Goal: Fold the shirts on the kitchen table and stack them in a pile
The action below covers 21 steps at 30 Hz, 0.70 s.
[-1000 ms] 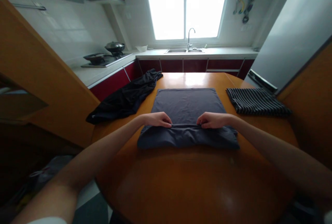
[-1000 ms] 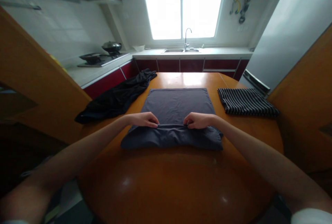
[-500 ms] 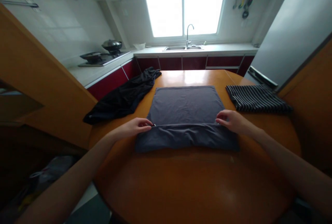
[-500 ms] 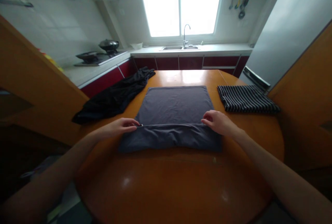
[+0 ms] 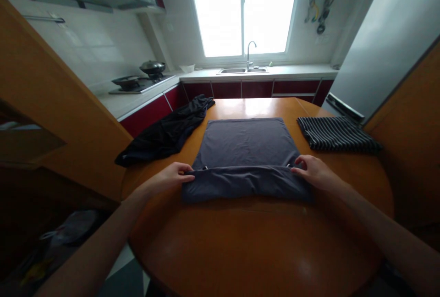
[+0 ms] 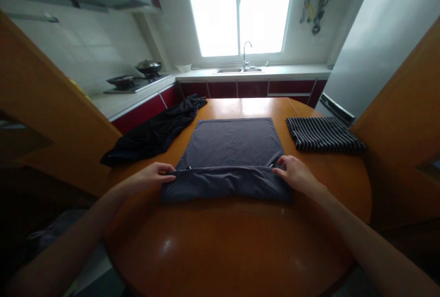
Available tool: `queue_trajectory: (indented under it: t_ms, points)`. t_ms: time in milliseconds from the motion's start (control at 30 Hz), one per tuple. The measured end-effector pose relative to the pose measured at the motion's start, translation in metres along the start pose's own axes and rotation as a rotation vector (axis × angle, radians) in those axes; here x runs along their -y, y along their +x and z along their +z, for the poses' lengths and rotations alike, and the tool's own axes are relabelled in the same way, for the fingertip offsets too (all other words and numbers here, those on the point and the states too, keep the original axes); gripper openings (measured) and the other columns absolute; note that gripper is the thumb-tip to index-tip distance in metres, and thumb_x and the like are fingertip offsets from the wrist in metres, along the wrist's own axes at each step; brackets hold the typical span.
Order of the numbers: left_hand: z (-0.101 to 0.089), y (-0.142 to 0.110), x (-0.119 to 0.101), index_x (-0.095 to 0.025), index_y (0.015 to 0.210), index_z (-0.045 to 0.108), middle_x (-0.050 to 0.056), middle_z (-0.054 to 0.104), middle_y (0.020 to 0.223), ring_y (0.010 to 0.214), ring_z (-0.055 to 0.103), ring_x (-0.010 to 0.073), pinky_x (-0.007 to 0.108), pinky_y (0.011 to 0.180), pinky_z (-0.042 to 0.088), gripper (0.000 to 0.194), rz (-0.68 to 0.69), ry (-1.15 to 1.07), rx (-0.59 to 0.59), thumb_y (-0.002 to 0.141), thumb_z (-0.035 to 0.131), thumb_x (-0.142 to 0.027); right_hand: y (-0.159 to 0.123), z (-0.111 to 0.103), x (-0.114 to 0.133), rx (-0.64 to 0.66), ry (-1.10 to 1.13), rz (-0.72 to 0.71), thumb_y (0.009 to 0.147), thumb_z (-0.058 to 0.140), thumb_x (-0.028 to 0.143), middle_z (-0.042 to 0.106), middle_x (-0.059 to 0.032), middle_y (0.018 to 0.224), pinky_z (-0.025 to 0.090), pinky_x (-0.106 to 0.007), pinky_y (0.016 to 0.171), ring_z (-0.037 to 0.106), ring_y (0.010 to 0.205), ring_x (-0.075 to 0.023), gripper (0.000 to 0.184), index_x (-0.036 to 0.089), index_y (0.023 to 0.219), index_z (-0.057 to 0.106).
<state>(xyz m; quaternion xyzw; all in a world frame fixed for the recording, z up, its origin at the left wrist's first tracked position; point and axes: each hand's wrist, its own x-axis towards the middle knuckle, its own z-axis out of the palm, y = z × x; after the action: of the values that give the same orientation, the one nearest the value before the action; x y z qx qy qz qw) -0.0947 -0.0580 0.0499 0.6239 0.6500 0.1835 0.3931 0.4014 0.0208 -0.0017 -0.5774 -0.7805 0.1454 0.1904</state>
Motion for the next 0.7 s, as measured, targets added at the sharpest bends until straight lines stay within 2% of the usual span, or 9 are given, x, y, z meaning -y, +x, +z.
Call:
queue_trajectory:
  t_ms: [100,267,467,567,700]
  points:
    - [0.001,0.004,0.003,-0.018,0.075,0.071,0.001,0.070,0.072,0.071,0.064,0.0207,0.027,0.067,0.048,0.042,0.035,-0.042,-0.017,0.060,0.076,-0.056,-0.007,0.000,0.003,0.007,0.002,0.003,0.077,0.072,0.038,0.071,-0.0055,0.085,0.046,-0.029,0.065,0.065,0.074,-0.0200,0.019,0.022,0.086,0.071]
    - [0.005,0.009,0.007,-0.018,0.080,0.072,0.003,0.073,0.078,0.074,0.065,0.0218,0.029,0.070,0.049,0.041,0.044,-0.080,0.003,0.061,0.079,-0.053,-0.014,0.002,0.008,0.040,-0.001,0.032,0.079,0.068,0.030,0.068,-0.0032,0.079,0.043,-0.029,0.064,0.063,0.072,-0.0191,0.009,0.023,0.085,0.069]
    - [0.007,0.010,0.012,-0.016,0.093,0.074,0.006,0.075,0.088,0.081,0.068,0.0242,0.030,0.074,0.050,0.044,0.063,-0.067,0.026,0.065,0.079,-0.050,-0.017,0.005,0.004,-0.002,-0.016,-0.063,0.081,0.062,0.029,0.064,-0.0045,0.082,0.045,-0.030,0.071,0.061,0.077,-0.0198,0.009,0.023,0.075,0.064]
    - [0.006,0.011,0.015,-0.016,0.091,0.075,0.006,0.075,0.088,0.081,0.068,0.0244,0.031,0.075,0.050,0.042,0.072,-0.047,0.018,0.065,0.079,-0.049,-0.018,0.004,0.005,-0.058,0.019,-0.095,0.083,0.057,0.028,0.063,-0.0055,0.084,0.046,-0.031,0.075,0.061,0.080,-0.0208,0.011,0.022,0.075,0.060]
    - [0.001,0.014,0.014,-0.017,0.084,0.076,0.004,0.075,0.082,0.077,0.066,0.0231,0.029,0.071,0.050,0.037,0.078,-0.021,0.011,0.065,0.078,-0.049,-0.018,-0.004,0.015,-0.117,0.118,-0.048,0.088,0.052,0.032,0.066,-0.0039,0.079,0.046,-0.031,0.069,0.062,0.073,-0.0204,0.012,0.023,0.082,0.057]
